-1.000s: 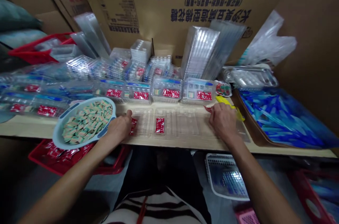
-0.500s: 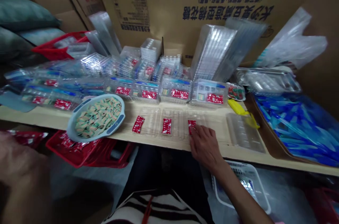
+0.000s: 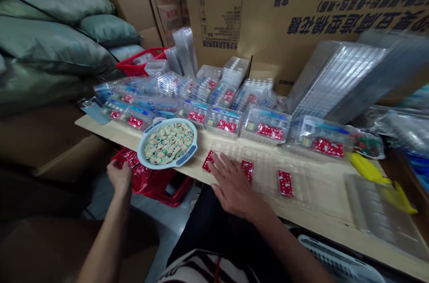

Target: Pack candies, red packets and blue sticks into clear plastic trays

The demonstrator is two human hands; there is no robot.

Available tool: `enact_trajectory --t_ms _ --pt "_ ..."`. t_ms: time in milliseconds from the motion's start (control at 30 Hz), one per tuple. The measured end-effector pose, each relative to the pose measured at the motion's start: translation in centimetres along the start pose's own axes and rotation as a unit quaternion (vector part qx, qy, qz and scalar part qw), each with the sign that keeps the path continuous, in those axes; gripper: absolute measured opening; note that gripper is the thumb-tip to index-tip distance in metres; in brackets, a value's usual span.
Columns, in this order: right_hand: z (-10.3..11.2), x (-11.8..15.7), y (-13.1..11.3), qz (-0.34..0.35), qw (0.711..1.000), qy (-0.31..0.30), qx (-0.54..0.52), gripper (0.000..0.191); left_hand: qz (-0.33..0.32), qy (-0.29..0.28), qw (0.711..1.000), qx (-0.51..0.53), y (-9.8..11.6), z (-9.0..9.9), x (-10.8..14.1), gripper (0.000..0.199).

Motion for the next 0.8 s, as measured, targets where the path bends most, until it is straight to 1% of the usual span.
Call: enact_trajectory --t_ms 33,67,133,200,233,267,300,333,367,433,467,500,567,600,667,700,733,767,800 --pt "-0.5 -0.9 -0.3 0.010 1.000 -0.016 -0.009 0.056 -0.019 0.022 0.999 0.021 0.9 0.5 0.1 0.046" --pt "-1.1 -1.5 -0.4 0.016 0.999 -0.032 -0.018 0.055 -0.055 0.042 0.997 0.046 2.2 1.2 0.5 0.046" --pt "-2.2 -2.5 -0.2 0.015 0.997 -0.062 -0.035 0.050 -0.158 0.072 0.980 0.097 5.5 2.9 2.1 0.043" --pt "-2.9 -3.1 0.2 0.007 0.996 -0.080 -0.048 0.047 -0.263 0.085 0.951 0.140 8.9 4.2 4.8 0.037" --pt "-2.9 -3.3 0.3 0.003 0.995 -0.082 -0.053 0.046 -0.309 0.081 0.935 0.156 10.5 4.5 6.6 0.034" --pt "-2.6 -3.3 0.3 -0.001 0.995 -0.081 -0.056 0.045 -0.355 0.066 0.917 0.168 12.0 4.4 8.6 0.031" --pt "-2.1 -3.3 0.3 -0.005 0.995 -0.077 -0.059 0.045 -0.402 0.033 0.898 0.177 13.3 4.0 10.8 0.029" --pt "-1.4 -3.1 0.4 -0.011 0.996 -0.068 -0.061 0.046 -0.452 -0.014 0.873 0.182 14.5 3.2 13.1 0.029" --pt "-0.5 -2.8 0.6 -0.021 0.996 -0.054 -0.060 0.047 -0.503 -0.070 0.842 0.181 15.4 2.2 15.5 0.030" --pt "1.5 -1.7 1.8 -0.050 0.997 -0.014 -0.049 0.049 -0.586 -0.170 0.775 0.163 16.5 -0.5 19.8 0.037" --pt "2.5 -0.9 3.0 -0.076 0.996 0.010 -0.039 0.048 -0.609 -0.202 0.753 0.147 16.7 -2.0 21.4 0.041" --pt "3.6 0.2 4.7 -0.111 0.993 0.035 -0.025 0.048 -0.617 -0.222 0.744 0.128 16.7 -3.7 22.6 0.045" --pt "5.9 3.5 9.0 -0.200 0.977 0.079 0.001 0.046 -0.620 -0.244 0.739 0.102 16.6 -7.0 24.1 0.051" --pt "7.2 5.8 11.4 -0.253 0.963 0.094 0.016 0.044 -0.621 -0.253 0.736 0.095 16.5 -8.5 24.6 0.054" --pt "9.6 11.1 16.4 -0.380 0.918 0.099 0.056 0.044 -0.629 -0.266 0.724 0.094 16.0 -10.6 25.1 0.058" --pt "10.9 14.2 19.0 -0.457 0.881 0.087 0.086 0.046 -0.631 -0.272 0.720 0.096 15.7 -11.2 25.2 0.060" --pt "12.0 17.6 21.4 -0.546 0.827 0.062 0.117 0.049 -0.628 -0.276 0.721 0.097 15.3 -11.7 25.1 0.062" --pt "13.1 20.7 23.5 -0.604 0.784 0.049 0.132 0.049 -0.621 -0.279 0.725 0.098 14.9 -12.1 24.8 0.065" --pt "14.1 23.6 25.5 -0.648 0.747 0.039 0.142 0.051 -0.610 -0.283 0.733 0.100 14.5 -12.3 24.5 0.067"
Point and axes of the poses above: each hand's wrist, its own x-axis away from the middle knuckle, its own z-axis out of the back of the hand, y = z × x, the point moved 5 cm from there along -x, towards the middle knuckle, and after that the axes turned 6 degrees about x, right-handed, at the moved point
